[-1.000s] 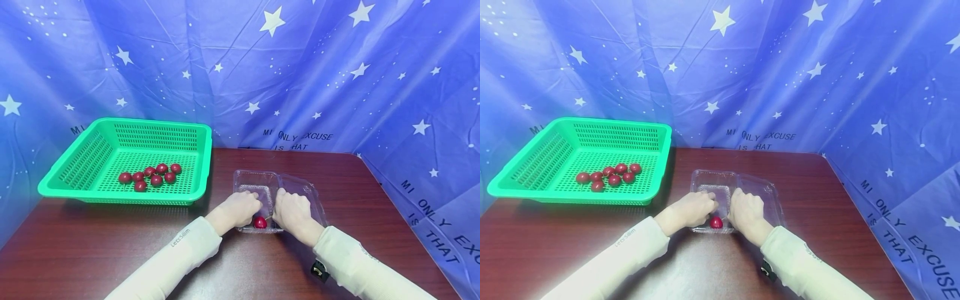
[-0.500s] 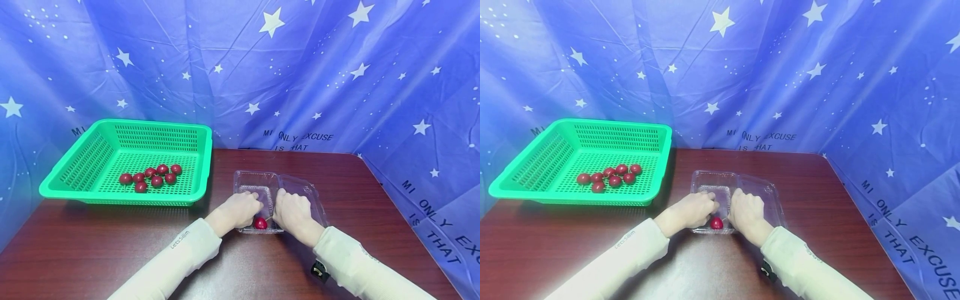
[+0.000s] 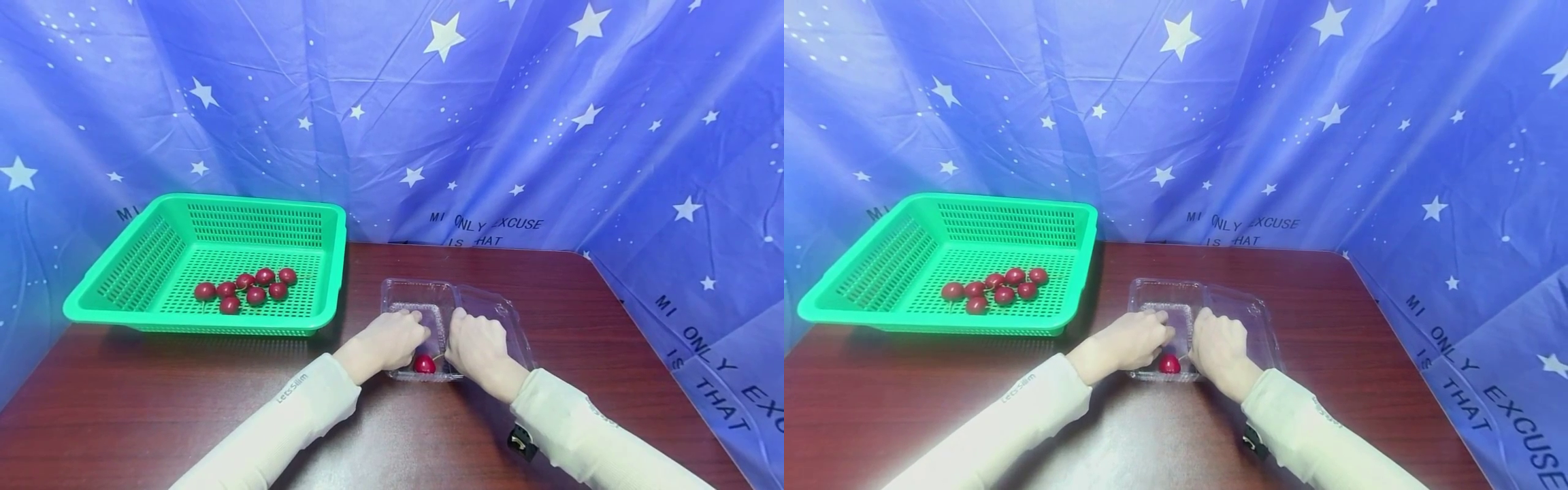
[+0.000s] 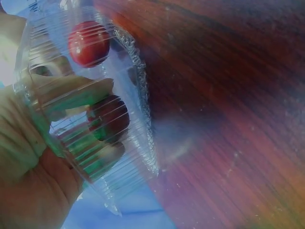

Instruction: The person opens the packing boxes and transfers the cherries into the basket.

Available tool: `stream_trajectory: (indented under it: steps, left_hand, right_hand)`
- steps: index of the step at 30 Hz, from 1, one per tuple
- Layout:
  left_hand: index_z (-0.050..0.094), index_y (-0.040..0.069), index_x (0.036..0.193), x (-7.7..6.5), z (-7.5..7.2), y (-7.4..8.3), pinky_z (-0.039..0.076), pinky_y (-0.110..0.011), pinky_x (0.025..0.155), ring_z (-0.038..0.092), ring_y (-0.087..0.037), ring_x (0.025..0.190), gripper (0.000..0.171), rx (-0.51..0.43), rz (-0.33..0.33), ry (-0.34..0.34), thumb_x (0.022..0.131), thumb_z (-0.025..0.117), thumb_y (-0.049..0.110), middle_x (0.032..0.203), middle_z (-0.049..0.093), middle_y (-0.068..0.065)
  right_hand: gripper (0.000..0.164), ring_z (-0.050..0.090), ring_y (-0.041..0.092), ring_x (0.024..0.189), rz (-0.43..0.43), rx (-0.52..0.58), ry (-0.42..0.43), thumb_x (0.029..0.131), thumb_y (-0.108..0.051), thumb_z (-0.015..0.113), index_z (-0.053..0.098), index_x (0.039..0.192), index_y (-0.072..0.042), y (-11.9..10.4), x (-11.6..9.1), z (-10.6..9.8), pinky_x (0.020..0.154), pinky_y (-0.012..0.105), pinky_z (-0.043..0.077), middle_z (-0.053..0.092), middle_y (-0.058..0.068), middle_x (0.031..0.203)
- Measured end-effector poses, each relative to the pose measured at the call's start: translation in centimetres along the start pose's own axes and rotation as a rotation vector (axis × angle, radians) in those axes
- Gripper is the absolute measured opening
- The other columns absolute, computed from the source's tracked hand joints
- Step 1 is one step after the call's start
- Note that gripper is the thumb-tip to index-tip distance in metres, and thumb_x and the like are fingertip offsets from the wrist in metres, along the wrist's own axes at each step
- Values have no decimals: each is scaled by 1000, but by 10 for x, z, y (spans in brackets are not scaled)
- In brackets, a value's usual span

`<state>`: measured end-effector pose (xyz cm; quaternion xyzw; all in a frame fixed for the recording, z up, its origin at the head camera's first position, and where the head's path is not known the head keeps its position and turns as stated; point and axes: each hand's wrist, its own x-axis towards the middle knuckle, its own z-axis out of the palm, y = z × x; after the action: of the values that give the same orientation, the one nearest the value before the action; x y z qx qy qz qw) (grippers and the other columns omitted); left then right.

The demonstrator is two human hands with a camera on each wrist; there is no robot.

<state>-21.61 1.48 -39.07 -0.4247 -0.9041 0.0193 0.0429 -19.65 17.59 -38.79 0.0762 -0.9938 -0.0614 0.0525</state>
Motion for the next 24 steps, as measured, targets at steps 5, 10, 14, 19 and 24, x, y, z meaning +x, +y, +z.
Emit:
stream_trajectory:
  steps: [5,10,14,19,24]
  left_hand:
    - [74,15,100,1,-1,0,61,-36,73,64,-22,86,22,-10,0,-3,79,68,13,99,68,-7]
    - [73,14,99,1,-4,-1,60,-38,76,65,-24,89,21,-38,-5,-1,80,67,11,99,69,-8]
    - [72,14,98,2,-8,-2,61,-39,76,66,-23,89,18,-63,-10,0,82,65,11,98,69,-8]
    - [72,13,97,2,-13,-4,61,-40,77,66,-23,89,14,-77,-15,-9,86,63,13,99,69,-9]
    - [71,12,99,1,-16,-6,61,-41,76,66,-24,89,15,-88,-32,-12,87,63,13,101,69,-10]
  right_hand:
    - [23,65,37,59,-4,-1,2,71,-17,66,50,76,-1,0,0,0,48,48,51,68,20,66]
    - [24,65,37,58,-6,-10,15,70,-18,66,50,75,-1,0,0,1,48,48,51,68,19,65]
    - [24,65,37,58,-11,-14,35,70,-18,67,50,74,-2,1,0,2,47,48,51,68,19,65]
    - [24,65,38,59,-15,-17,38,70,-17,67,50,74,-2,1,0,2,48,48,52,69,20,65]
    - [23,65,38,59,-14,-16,23,70,-16,67,49,74,-2,0,0,1,49,48,53,69,21,66]
